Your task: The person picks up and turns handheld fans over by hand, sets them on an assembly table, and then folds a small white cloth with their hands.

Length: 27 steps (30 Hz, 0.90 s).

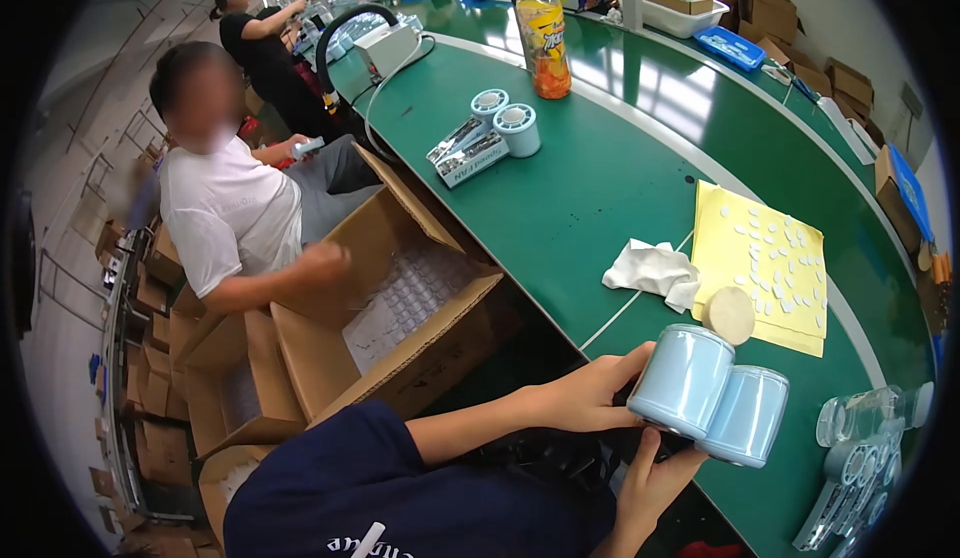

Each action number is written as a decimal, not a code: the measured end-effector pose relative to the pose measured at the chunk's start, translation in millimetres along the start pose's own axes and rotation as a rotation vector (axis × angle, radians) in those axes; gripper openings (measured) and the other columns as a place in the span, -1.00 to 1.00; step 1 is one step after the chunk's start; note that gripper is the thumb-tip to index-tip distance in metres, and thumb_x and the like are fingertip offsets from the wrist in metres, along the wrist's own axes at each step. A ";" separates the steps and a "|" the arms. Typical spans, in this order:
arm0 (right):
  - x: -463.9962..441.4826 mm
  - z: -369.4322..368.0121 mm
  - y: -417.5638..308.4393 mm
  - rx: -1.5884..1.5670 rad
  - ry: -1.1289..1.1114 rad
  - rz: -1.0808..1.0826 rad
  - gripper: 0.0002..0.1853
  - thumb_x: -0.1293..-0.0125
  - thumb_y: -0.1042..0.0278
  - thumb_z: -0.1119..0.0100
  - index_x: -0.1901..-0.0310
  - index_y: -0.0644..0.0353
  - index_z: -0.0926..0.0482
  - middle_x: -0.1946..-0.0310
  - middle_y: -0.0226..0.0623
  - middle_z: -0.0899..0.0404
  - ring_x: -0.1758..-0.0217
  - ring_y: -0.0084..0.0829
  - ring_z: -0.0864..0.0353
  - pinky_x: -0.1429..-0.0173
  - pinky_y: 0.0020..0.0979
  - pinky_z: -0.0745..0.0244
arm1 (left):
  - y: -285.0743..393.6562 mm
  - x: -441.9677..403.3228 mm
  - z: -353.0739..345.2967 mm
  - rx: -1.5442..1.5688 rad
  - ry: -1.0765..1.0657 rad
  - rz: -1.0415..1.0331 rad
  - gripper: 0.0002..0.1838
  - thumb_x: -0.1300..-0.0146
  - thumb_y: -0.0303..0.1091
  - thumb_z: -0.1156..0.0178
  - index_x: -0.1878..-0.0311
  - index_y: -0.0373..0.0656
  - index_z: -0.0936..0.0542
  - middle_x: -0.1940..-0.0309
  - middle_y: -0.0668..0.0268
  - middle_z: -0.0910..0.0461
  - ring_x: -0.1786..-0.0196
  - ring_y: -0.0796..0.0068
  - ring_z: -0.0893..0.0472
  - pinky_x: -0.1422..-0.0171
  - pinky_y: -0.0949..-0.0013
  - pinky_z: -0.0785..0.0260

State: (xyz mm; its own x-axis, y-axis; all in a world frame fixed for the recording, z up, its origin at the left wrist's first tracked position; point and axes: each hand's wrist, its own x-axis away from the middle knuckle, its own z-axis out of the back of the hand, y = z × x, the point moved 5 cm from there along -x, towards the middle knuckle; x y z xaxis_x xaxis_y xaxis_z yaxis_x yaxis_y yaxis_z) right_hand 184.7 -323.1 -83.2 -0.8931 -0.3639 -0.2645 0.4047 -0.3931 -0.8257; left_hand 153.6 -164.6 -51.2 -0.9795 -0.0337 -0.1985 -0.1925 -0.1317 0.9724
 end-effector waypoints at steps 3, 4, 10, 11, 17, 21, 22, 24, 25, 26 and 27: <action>-0.1 0.9 -0.6 -0.019 0.004 0.005 -0.18 -0.45 0.14 -0.04 -0.48 0.40 0.18 -0.45 0.21 -0.01 -0.53 -0.01 -0.02 -0.56 -0.11 0.16 | 2.9 -2.7 2.3 0.007 -0.006 -0.011 -0.28 -0.19 -0.34 -0.32 -0.36 -0.14 -0.17 0.06 0.03 -0.62 -0.09 0.04 -0.59 -0.23 0.16 -0.34; -0.1 1.0 -0.2 -0.022 0.003 0.006 -0.19 -0.45 0.14 -0.04 -0.48 0.40 0.17 -0.45 0.21 0.00 -0.53 -0.02 -0.02 -0.56 -0.11 0.16 | 2.9 -3.3 1.7 0.035 0.019 -0.044 -0.28 -0.18 -0.33 -0.32 -0.36 -0.14 -0.19 0.06 0.05 -0.62 -0.08 0.07 -0.59 -0.22 0.16 -0.35; 1.3 2.2 7.6 0.021 0.022 0.021 -0.19 -0.44 0.14 -0.06 -0.47 0.40 0.15 -0.44 0.21 -0.01 -0.51 -0.03 -0.06 -0.56 -0.11 0.14 | 2.4 -3.0 2.2 0.086 0.016 -0.028 -0.29 -0.18 -0.30 -0.33 -0.36 -0.18 -0.25 -0.02 0.05 -0.58 -0.12 0.16 -0.56 -0.20 0.18 -0.35; 1.5 2.0 7.7 0.021 0.019 0.023 -0.20 -0.45 0.15 -0.05 -0.47 0.41 0.14 -0.44 0.21 -0.02 -0.51 -0.03 -0.06 -0.56 -0.11 0.13 | 1.4 -3.4 1.7 0.083 0.017 -0.042 -0.30 -0.19 -0.30 -0.32 -0.36 -0.20 -0.25 -0.05 0.05 -0.57 -0.14 0.17 -0.56 -0.21 0.19 -0.35; -0.6 2.7 0.5 0.053 -0.007 0.036 -0.26 -0.46 0.20 -0.03 -0.45 0.43 0.08 -0.42 0.21 -0.06 -0.50 -0.03 -0.08 -0.54 -0.10 0.10 | -2.7 -1.3 0.4 0.091 0.007 -0.021 -0.30 -0.23 -0.27 -0.30 -0.37 -0.25 -0.23 -0.12 0.00 -0.53 -0.23 0.09 -0.50 -0.29 0.18 -0.31; -2.0 2.8 -2.6 0.043 0.009 0.041 -0.29 -0.48 0.22 0.00 -0.44 0.44 0.08 -0.41 0.21 -0.07 -0.47 -0.01 -0.14 -0.52 -0.09 0.06 | 1.8 -1.9 1.1 0.080 0.059 -0.094 -0.34 -0.21 -0.30 -0.31 -0.31 -0.27 -0.26 -0.05 0.03 -0.53 -0.13 0.16 -0.52 -0.20 0.21 -0.34; -2.4 2.1 -4.2 0.041 0.013 0.044 -0.29 -0.48 0.23 0.00 -0.43 0.44 0.09 -0.40 0.21 -0.07 -0.45 -0.01 -0.16 -0.52 -0.09 0.05 | 2.1 -2.0 0.2 0.055 0.094 -0.146 -0.38 -0.19 -0.35 -0.31 -0.26 -0.29 -0.29 0.03 0.09 -0.54 -0.03 0.24 -0.55 -0.09 0.25 -0.39; -0.3 0.6 -8.4 -0.032 0.175 0.100 -0.30 -0.46 0.28 -0.05 -0.41 0.43 0.08 -0.38 0.19 -0.07 -0.42 0.00 -0.18 -0.51 -0.08 0.02 | 1.4 -2.3 -0.6 0.018 0.095 -0.144 -0.39 -0.19 -0.36 -0.31 -0.25 -0.29 -0.29 0.04 0.09 -0.54 -0.01 0.26 -0.56 -0.07 0.26 -0.40; 1.8 -1.0 -8.8 -0.069 0.256 0.128 -0.30 -0.44 0.31 -0.07 -0.40 0.42 0.07 -0.37 0.18 -0.07 -0.41 0.00 -0.19 -0.50 -0.07 0.00 | -0.2 -2.1 -0.9 0.006 0.061 -0.089 -0.35 -0.21 -0.32 -0.30 -0.30 -0.28 -0.27 -0.03 0.04 -0.52 -0.08 0.19 -0.55 -0.16 0.23 -0.37; 3.4 -1.8 -8.6 -0.100 0.308 0.154 -0.32 -0.42 0.34 -0.10 -0.38 0.41 0.05 -0.34 0.16 -0.08 -0.40 0.00 -0.19 -0.49 -0.05 -0.01 | -1.1 -1.2 -0.2 0.005 0.050 -0.055 -0.34 -0.22 -0.31 -0.30 -0.32 -0.28 -0.26 -0.06 0.02 -0.52 -0.10 0.17 -0.54 -0.18 0.22 -0.36; 5.3 -1.4 -7.5 -0.129 0.363 0.178 -0.34 -0.40 0.38 -0.12 -0.36 0.40 0.02 -0.32 0.15 -0.10 -0.39 0.00 -0.19 -0.48 -0.03 -0.03 | -2.2 -0.3 0.8 0.004 0.039 -0.020 -0.33 -0.22 -0.30 -0.29 -0.34 -0.28 -0.26 -0.08 0.01 -0.51 -0.12 0.15 -0.54 -0.21 0.22 -0.36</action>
State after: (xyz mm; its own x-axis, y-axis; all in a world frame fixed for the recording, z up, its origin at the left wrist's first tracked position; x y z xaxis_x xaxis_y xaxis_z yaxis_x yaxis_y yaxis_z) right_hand 176.6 -320.8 -79.1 -0.8319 -0.0866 -0.5481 0.5518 -0.2339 -0.8005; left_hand 154.3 -163.5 -53.2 -0.9725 -0.0693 -0.2226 -0.2125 -0.1291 0.9686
